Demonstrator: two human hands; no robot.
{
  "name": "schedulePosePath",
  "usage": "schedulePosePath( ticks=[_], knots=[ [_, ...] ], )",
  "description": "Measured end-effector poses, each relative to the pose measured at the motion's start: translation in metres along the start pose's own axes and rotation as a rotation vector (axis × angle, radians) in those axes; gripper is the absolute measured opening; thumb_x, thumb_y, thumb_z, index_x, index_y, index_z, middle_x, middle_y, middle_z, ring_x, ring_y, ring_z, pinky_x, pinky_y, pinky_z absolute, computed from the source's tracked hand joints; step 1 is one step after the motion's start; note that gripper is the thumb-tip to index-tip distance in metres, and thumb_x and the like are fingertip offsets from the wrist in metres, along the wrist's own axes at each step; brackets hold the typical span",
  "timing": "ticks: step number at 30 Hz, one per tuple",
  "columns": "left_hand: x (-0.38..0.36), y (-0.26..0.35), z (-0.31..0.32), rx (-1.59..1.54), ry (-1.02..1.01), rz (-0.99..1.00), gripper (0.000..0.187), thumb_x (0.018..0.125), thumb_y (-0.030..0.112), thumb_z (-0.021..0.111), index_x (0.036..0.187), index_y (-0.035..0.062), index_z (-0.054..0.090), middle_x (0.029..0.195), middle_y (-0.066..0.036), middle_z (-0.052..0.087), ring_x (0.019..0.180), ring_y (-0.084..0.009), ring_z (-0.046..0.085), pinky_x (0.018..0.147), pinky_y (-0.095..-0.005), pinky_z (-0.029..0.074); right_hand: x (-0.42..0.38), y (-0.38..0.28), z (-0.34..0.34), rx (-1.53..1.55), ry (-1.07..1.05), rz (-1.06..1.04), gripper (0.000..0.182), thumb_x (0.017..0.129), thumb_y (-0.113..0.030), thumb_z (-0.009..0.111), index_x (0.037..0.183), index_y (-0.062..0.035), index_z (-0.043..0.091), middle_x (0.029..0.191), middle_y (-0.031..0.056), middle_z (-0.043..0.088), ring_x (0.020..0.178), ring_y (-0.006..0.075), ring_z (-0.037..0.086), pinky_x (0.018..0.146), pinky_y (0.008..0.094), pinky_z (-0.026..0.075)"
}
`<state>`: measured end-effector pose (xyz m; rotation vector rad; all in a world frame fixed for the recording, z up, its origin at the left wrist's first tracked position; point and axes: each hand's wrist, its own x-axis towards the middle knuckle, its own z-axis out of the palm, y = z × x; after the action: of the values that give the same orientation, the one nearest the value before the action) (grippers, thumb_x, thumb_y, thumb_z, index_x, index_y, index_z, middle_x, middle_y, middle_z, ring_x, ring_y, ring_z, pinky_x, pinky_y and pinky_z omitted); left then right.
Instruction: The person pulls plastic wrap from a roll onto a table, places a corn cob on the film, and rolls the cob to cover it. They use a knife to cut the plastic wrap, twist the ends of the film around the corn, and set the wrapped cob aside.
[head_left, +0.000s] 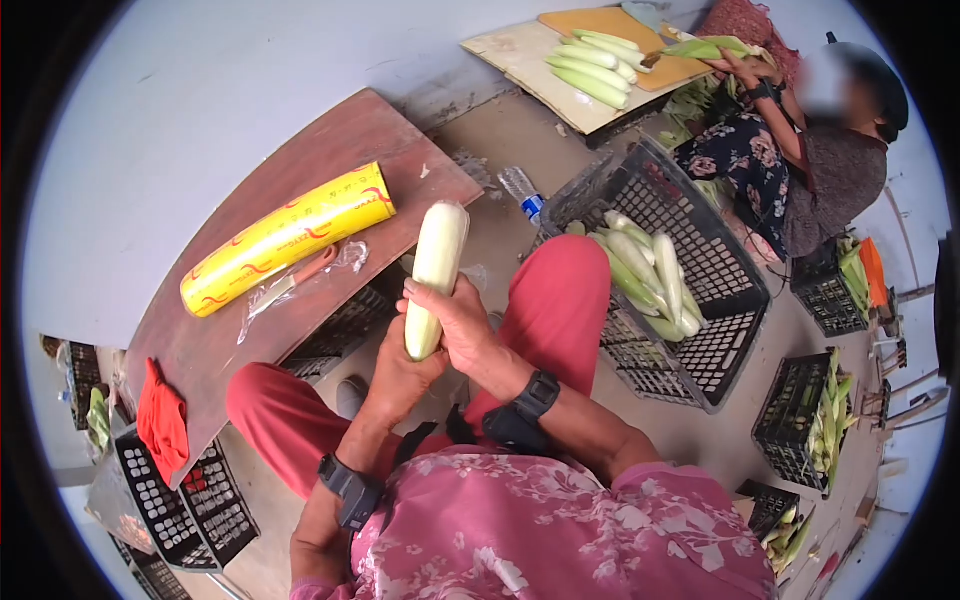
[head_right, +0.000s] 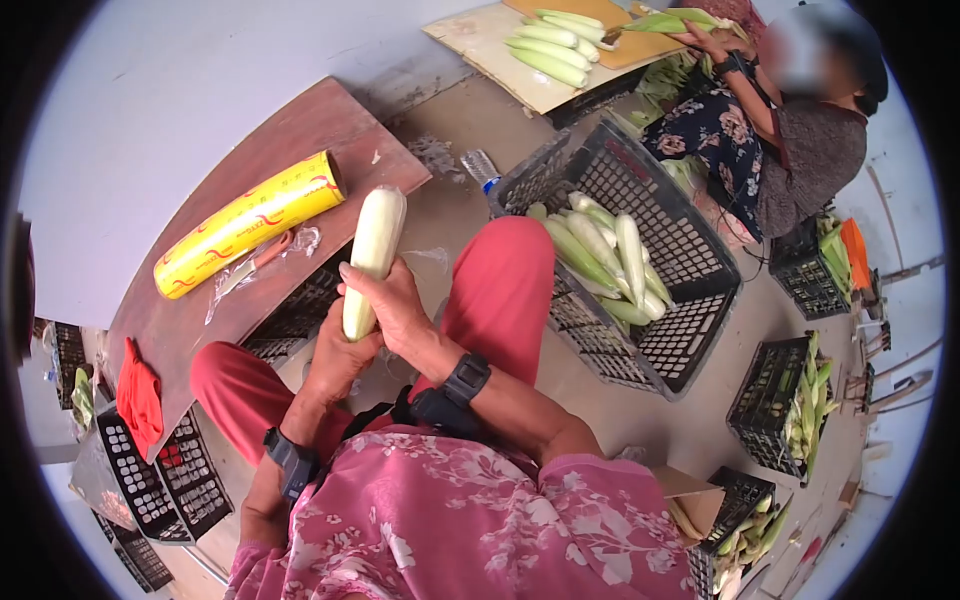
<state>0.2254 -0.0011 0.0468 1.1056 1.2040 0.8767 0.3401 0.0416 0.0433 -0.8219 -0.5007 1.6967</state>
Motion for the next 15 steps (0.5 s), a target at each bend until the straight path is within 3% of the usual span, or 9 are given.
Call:
schedulePosePath(
  ticks=[3,6,7,8,10,13,15],
  knots=[
    [0.006,0.014,0.007,-0.008,-0.016,0.033,0.054,0.078,0.003,0.069,0.125,0.0055,0.043,0.083,0.001,0.054,0.06,-0.0057,0.048,0.049,-0.0208,0.039,0.006,-0.018,0.0,0.116,0.019,-0.09,0.034,0.083,-0.016,0.07,0.105,-0.0023,0.048,0.089,0.0093,0.059,0.077,0.0183,0.063,0.069,0.0325,0.055],
    [-0.003,0.002,0.017,-0.263,-0.276,0.123,0.05,0.083,-0.001,0.063,0.129,0.0034,0.043,0.085,-0.002,0.058,0.076,-0.0072,0.054,0.066,-0.0217,0.044,0.025,-0.051,-0.01,0.377,0.042,-0.054,0.03,0.086,-0.024,0.066,0.1,-0.0025,0.05,0.087,0.011,0.059,0.074,0.0224,0.06,0.069,0.0384,0.053],
    [-0.005,0.003,0.016,-0.155,-0.334,0.07,0.047,0.087,-0.002,0.059,0.131,0.0044,0.044,0.079,-0.001,0.057,0.072,-0.0053,0.052,0.063,-0.0211,0.042,0.035,-0.066,-0.024,0.488,-0.002,0.008,0.034,0.086,-0.027,0.066,0.101,-0.0018,0.05,0.087,0.0113,0.059,0.075,0.0231,0.06,0.069,0.039,0.053],
    [-0.005,0.001,0.014,-0.101,-0.352,0.003,0.045,0.087,-0.001,0.059,0.13,0.004,0.045,0.078,0.0,0.058,0.072,-0.0052,0.052,0.062,-0.021,0.042,0.038,-0.089,-0.036,0.433,-0.037,0.014,0.036,0.085,-0.028,0.067,0.102,-0.0008,0.05,0.087,0.012,0.059,0.075,0.0233,0.06,0.067,0.0378,0.053],
    [-0.001,-0.009,0.003,0.006,-0.383,-0.127,0.042,0.088,0.002,0.06,0.128,0.0033,0.047,0.078,0.0,0.058,0.071,-0.0048,0.052,0.06,-0.0208,0.042,0.037,-0.127,-0.059,0.192,0.091,-0.064,0.04,0.083,-0.025,0.07,0.106,0.0006,0.049,0.086,0.0138,0.06,0.072,0.0218,0.062,0.061,0.0344,0.054],
    [0.001,-0.024,-0.021,-0.012,-0.232,-0.269,0.033,0.089,0.006,0.06,0.121,0.0024,0.052,0.077,-0.002,0.06,0.056,-0.0064,0.052,0.048,-0.0203,0.04,0.035,-0.174,-0.117,-0.167,0.127,-0.132,0.027,0.08,-0.015,0.073,0.098,-0.002,0.058,0.079,0.0096,0.062,0.068,0.0182,0.064,0.059,0.0308,0.055],
    [0.004,-0.027,-0.036,0.001,-0.15,-0.31,0.031,0.088,0.007,0.06,0.118,0.0019,0.053,0.078,-0.003,0.061,0.052,-0.0075,0.052,0.045,-0.0205,0.04,0.023,-0.197,-0.143,-0.384,0.22,-0.225,0.033,0.078,-0.013,0.075,0.104,-0.0008,0.058,0.083,0.0051,0.061,0.068,0.0149,0.061,0.059,0.0285,0.052]
  ],
)
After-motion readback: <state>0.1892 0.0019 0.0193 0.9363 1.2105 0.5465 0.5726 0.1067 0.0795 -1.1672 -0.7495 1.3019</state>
